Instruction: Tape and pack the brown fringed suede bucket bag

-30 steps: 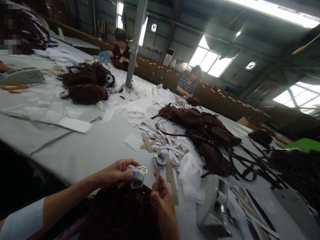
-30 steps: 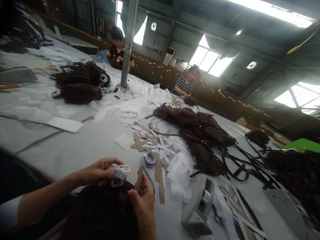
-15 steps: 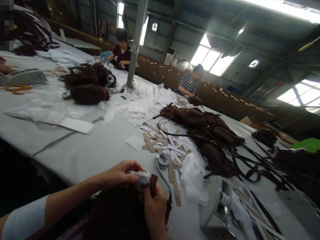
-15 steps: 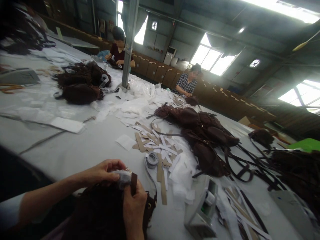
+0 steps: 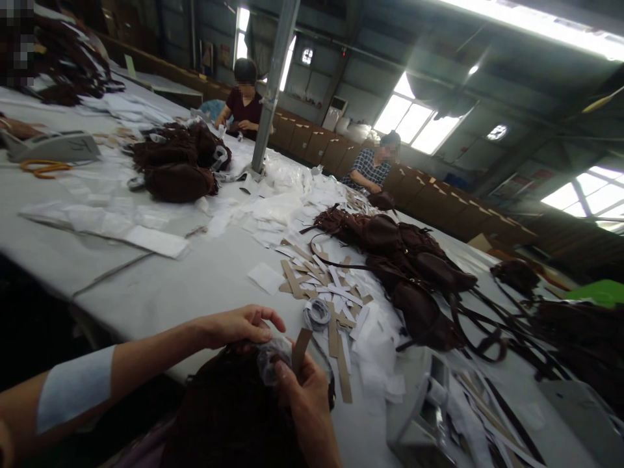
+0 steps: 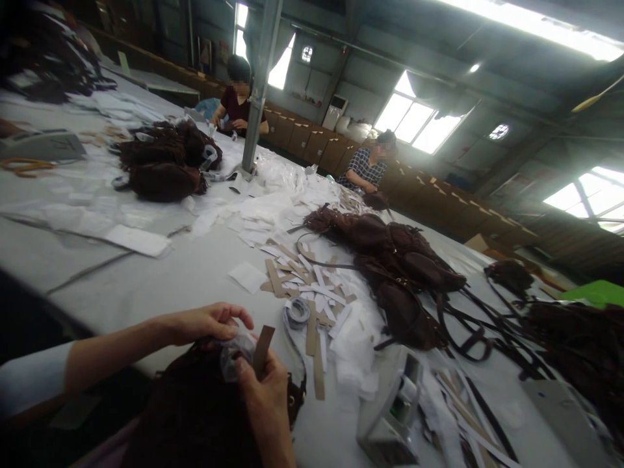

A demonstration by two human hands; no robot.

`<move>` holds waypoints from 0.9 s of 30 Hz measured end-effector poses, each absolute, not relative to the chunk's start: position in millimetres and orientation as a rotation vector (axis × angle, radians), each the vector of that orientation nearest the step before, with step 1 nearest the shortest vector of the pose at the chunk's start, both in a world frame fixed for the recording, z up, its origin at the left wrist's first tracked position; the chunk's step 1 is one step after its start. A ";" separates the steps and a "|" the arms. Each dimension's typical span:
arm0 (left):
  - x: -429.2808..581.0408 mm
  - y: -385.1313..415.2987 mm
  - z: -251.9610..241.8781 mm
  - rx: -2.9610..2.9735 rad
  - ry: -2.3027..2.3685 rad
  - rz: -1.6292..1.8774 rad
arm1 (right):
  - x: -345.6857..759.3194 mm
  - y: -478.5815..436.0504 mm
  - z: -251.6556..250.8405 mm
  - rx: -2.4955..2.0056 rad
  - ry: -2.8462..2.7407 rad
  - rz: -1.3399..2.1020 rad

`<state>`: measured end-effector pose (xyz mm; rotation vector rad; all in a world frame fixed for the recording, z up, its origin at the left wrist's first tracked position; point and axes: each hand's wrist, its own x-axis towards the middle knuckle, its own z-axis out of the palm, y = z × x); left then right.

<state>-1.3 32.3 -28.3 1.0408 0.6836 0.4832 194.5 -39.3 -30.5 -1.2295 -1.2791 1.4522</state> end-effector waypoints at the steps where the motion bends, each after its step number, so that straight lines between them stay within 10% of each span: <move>1: -0.6 30.9 -27.9 1.059 0.685 0.480 | 194.6 -40.3 -32.6 -1.260 -1.264 1.454; 14: 9.9 50.6 36.9 1.400 0.566 0.279 | 216.8 -4.5 46.9 -1.194 -2.124 0.302; 27: 5.4 43.1 21.7 1.172 0.468 0.348 | 249.0 5.8 49.8 -1.376 -1.650 1.070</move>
